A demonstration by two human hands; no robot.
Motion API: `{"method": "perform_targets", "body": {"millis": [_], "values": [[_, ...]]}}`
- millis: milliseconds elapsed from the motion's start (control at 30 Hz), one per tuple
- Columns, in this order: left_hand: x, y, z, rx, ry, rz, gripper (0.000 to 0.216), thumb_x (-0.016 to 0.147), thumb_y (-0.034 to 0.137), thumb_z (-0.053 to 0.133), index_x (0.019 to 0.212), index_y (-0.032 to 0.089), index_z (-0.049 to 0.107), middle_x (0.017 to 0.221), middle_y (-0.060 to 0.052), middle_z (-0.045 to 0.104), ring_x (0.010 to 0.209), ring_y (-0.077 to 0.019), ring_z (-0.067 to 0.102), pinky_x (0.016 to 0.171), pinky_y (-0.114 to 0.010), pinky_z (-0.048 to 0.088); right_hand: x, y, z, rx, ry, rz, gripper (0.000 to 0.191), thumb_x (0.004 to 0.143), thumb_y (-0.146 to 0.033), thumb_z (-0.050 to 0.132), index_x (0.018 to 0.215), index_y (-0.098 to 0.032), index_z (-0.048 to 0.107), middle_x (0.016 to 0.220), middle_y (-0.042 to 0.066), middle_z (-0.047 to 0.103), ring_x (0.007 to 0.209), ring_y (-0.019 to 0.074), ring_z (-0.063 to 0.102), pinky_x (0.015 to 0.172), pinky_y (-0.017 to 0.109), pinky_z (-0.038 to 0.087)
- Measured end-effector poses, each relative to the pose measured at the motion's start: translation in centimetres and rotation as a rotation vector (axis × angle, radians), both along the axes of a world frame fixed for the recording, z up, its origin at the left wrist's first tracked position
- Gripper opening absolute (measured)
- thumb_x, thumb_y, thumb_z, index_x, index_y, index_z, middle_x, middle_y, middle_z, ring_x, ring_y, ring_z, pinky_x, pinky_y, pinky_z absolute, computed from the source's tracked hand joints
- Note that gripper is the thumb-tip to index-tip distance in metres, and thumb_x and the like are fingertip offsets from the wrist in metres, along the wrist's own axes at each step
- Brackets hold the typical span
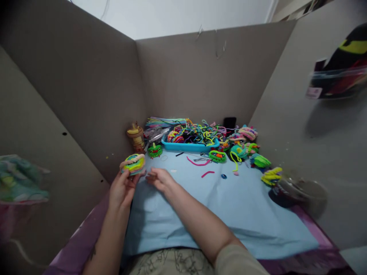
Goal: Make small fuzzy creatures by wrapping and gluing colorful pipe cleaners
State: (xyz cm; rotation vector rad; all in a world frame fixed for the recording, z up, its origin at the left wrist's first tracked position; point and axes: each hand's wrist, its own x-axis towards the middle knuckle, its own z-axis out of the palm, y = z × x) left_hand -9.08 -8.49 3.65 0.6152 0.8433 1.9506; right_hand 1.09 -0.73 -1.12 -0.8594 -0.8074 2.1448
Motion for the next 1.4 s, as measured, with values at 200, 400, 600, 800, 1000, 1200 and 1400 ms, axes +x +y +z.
{"method": "perform_targets", "body": {"millis": [200, 400, 600, 800, 1000, 1200, 1400], "values": [[3.6, 2.7, -2.6, -0.144, -0.052, -0.304, 0.029, 0.072, 0.021, 0.068, 0.099, 0.017, 0.06, 0.101, -0.007, 0.067, 0.081, -0.017, 0.066, 0.067, -0.025, 0.054, 10.6, -0.4, 2.0, 1.013, -0.424, -0.338, 0.03, 0.072, -0.028, 0.066, 0.102, -0.025, 0.061, 0.112, 0.005, 0.057, 0.11, 0.0206, 0.05, 0.093, 0.038, 0.04], [7.9, 4.3, -5.0, -0.25, -0.101, -0.428, 0.04, 0.074, 0.023, 0.067, 0.111, 0.022, 0.051, 0.097, -0.004, 0.064, 0.073, -0.0126, 0.064, 0.064, -0.026, 0.054, 13.4, 0.2, 0.6, 1.247, -0.567, -0.243, 0.042, 0.072, -0.021, 0.066, 0.112, -0.026, 0.058, 0.126, 0.009, 0.047, 0.12, 0.0223, 0.043, 0.101, 0.042, 0.034], [8.6, 4.2, -5.6, -0.204, -0.023, -0.455, 0.057, 0.068, 0.024, 0.073, 0.119, 0.024, 0.047, 0.106, -0.005, 0.061, 0.08, -0.0144, 0.062, 0.065, -0.027, 0.053, 13.5, -0.1, -0.6, 1.138, -0.542, -0.261, 0.033, 0.075, -0.021, 0.063, 0.108, -0.025, 0.059, 0.122, 0.008, 0.049, 0.116, 0.0215, 0.046, 0.093, 0.038, 0.042], [8.8, 4.3, -5.5, -0.197, 0.058, -0.42, 0.071, 0.059, 0.017, 0.077, 0.122, 0.024, 0.045, 0.105, -0.005, 0.06, 0.083, -0.0162, 0.062, 0.067, -0.026, 0.052, 13.3, -0.3, -0.6, 1.116, -0.506, -0.276, 0.032, 0.074, -0.025, 0.065, 0.105, -0.024, 0.058, 0.117, 0.009, 0.052, 0.113, 0.0216, 0.049, 0.088, 0.036, 0.045], [8.8, 4.3, -5.9, -0.195, 0.09, -0.415, 0.073, 0.058, 0.019, 0.077, 0.122, 0.025, 0.044, 0.105, -0.005, 0.06, 0.081, -0.0164, 0.062, 0.067, -0.027, 0.051, 13.6, -0.2, -0.5, 1.17, -0.486, -0.258, 0.022, 0.078, -0.022, 0.06, 0.099, -0.024, 0.062, 0.117, 0.008, 0.053, 0.111, 0.0216, 0.05, 0.09, 0.037, 0.044], [9.0, 4.2, -6.1, -0.225, 0.14, -0.416, 0.075, 0.057, 0.02, 0.077, 0.124, 0.023, 0.043, 0.099, -0.004, 0.061, 0.076, -0.0156, 0.061, 0.065, -0.027, 0.05, 14.3, 0.2, 0.0, 1.221, -0.58, -0.297, 0.014, 0.082, -0.022, 0.054, 0.085, -0.024, 0.068, 0.104, 0.005, 0.06, 0.103, 0.0202, 0.053, 0.096, 0.04, 0.038], [9.0, 4.1, -6.6, -0.221, 0.272, -0.368, 0.075, 0.06, 0.022, 0.072, 0.128, 0.02, 0.041, 0.09, -0.002, 0.061, 0.07, -0.0117, 0.057, 0.062, -0.022, 0.046, 15.2, 0.7, 0.0, 1.307, -0.605, -0.186, 0.016, 0.082, -0.022, 0.055, 0.082, -0.025, 0.071, 0.082, 0.004, 0.064, 0.086, 0.0194, 0.056, 0.084, 0.037, 0.043]]}}
